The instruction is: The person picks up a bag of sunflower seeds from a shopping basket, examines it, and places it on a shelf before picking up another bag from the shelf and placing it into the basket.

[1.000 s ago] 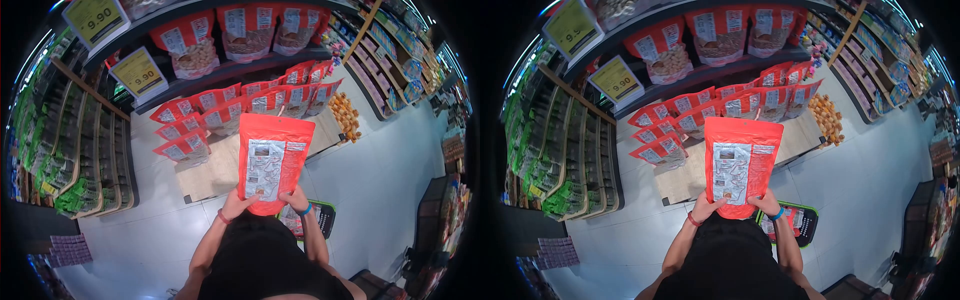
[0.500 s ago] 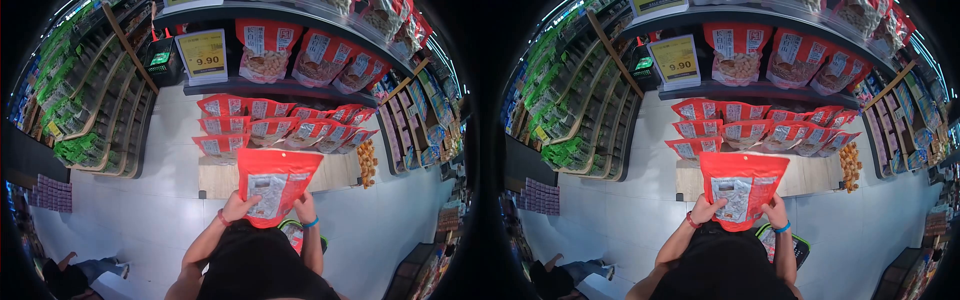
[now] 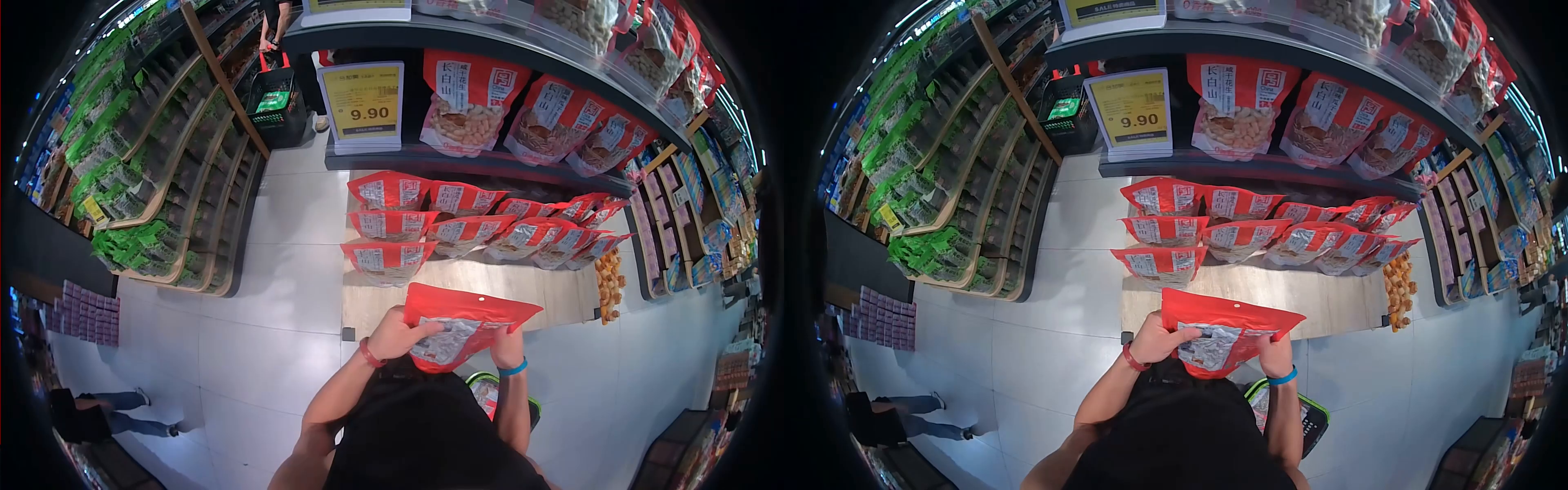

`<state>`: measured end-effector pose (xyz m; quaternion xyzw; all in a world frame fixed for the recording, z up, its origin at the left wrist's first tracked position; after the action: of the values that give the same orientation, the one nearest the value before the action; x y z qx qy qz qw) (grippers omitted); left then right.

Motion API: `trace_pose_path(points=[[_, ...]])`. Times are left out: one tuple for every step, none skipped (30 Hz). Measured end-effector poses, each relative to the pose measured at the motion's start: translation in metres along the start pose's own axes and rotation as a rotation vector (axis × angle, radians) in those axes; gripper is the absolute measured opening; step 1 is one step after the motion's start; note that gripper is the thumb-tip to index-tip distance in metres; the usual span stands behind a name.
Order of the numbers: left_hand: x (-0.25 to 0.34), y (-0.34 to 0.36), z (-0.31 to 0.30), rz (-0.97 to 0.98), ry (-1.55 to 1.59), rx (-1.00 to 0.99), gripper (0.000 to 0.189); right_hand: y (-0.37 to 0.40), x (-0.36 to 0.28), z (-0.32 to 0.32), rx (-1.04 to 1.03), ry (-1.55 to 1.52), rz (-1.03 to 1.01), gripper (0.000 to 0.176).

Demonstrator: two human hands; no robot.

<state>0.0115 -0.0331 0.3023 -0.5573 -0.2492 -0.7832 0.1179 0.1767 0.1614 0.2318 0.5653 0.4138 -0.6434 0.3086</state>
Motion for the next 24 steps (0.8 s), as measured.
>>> trace_pose_path(points=[[-0.002, 0.0, -0.004, -0.005, 0.02, 0.003, 0.028, -0.001, 0.006, 0.004, 0.111, -0.137, -0.076, 0.042], [-0.002, 0.0, -0.008, -0.01, 0.04, 0.007, 0.028, -0.002, 0.012, 0.006, 0.222, -0.275, -0.15, 0.045], [-0.002, 0.001, -0.011, -0.011, 0.041, 0.016, 0.028, -0.006, 0.007, 0.015, 0.215, -0.28, -0.146, 0.045], [-0.001, 0.003, -0.015, -0.021, 0.044, 0.02, 0.026, -0.012, -0.005, 0.027, 0.209, -0.331, -0.163, 0.05], [0.0, 0.004, -0.019, -0.031, 0.047, 0.025, 0.025, -0.018, -0.011, 0.035, 0.202, -0.383, -0.179, 0.055], [-0.001, 0.005, -0.025, -0.033, 0.051, 0.035, 0.025, -0.019, -0.008, 0.038, 0.194, -0.387, -0.173, 0.055], [-0.004, 0.004, -0.032, -0.018, 0.017, 0.037, 0.024, -0.019, -0.003, 0.041, 0.189, -0.427, -0.13, 0.057], [-0.008, 0.004, -0.037, -0.005, -0.016, 0.037, 0.022, -0.019, 0.001, 0.042, 0.186, -0.464, -0.085, 0.06], [-0.011, 0.003, -0.042, -0.009, -0.01, 0.042, 0.022, -0.021, 0.001, 0.043, 0.183, -0.464, -0.078, 0.06], [-0.014, 0.002, -0.047, 0.003, -0.015, 0.043, 0.021, -0.024, 0.001, 0.044, 0.153, -0.443, -0.062, 0.058], [-0.018, 0.001, -0.052, 0.014, -0.021, 0.043, 0.02, -0.027, 0.001, 0.046, 0.125, -0.422, -0.046, 0.057], [-0.021, 0.0, -0.055, 0.009, -0.016, 0.048, 0.02, -0.029, -0.001, 0.049, 0.122, -0.422, -0.037, 0.057], [-0.025, -0.001, -0.059, -0.033, 0.004, 0.058, 0.022, -0.032, -0.004, 0.051, 0.124, -0.417, -0.025, 0.055], [-0.029, -0.002, -0.062, -0.072, 0.024, 0.072, 0.023, -0.036, -0.007, 0.055, 0.121, -0.412, -0.015, 0.053], [-0.026, 0.0, -0.064, -0.068, 0.031, 0.088, 0.023, -0.039, -0.011, 0.06, 0.104, -0.415, -0.01, 0.053], [-0.024, 0.001, -0.065, -0.092, 0.068, 0.101, 0.025, -0.042, -0.015, 0.066, 0.099, -0.408, -0.023, 0.052], [-0.022, 0.003, -0.065, -0.116, 0.105, 0.111, 0.027, -0.044, -0.017, 0.07, 0.095, -0.401, -0.035, 0.051], [-0.016, 0.008, -0.064, -0.115, 0.11, 0.124, 0.027, -0.046, -0.016, 0.072, 0.083, -0.405, -0.03, 0.051], [-0.006, 0.013, -0.063, -0.09, 0.084, 0.107, 0.029, -0.047, -0.015, 0.073, 0.099, -0.427, 0.0, 0.052], [0.001, 0.018, -0.061, -0.066, 0.055, 0.088, 0.032, -0.047, -0.013, 0.074, 0.118, -0.449, 0.029, 0.053], [0.003, 0.022, -0.06, -0.068, 0.054, 0.093, 0.032, -0.05, -0.012, 0.074, 0.115, -0.453, 0.031, 0.053], [0.005, 0.024, -0.06, -0.095, 0.063, 0.131, 0.035, -0.054, -0.01, 0.074, 0.036, -0.47, 0.014, 0.05], [0.006, 0.025, -0.06, -0.12, 0.071, 0.169, 0.038, -0.058, -0.007, 0.073, -0.043, -0.486, -0.007, 0.049], [0.006, 0.026, -0.059, -0.116, 0.067, 0.17, 0.038, -0.06, -0.004, 0.071, -0.045, -0.488, -0.011, 0.049]])
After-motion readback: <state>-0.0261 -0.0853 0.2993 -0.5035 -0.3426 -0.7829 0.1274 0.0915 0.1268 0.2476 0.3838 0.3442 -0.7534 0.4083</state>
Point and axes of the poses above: each hand's wrist, its own y-axis away from the middle knuckle, its own z-axis out of the palm, x = y × z, the point moved 2 cm from there along -y, towards the middle knuckle, and after that the axes turned 14 degrees about -z, right-handed, at the moved point
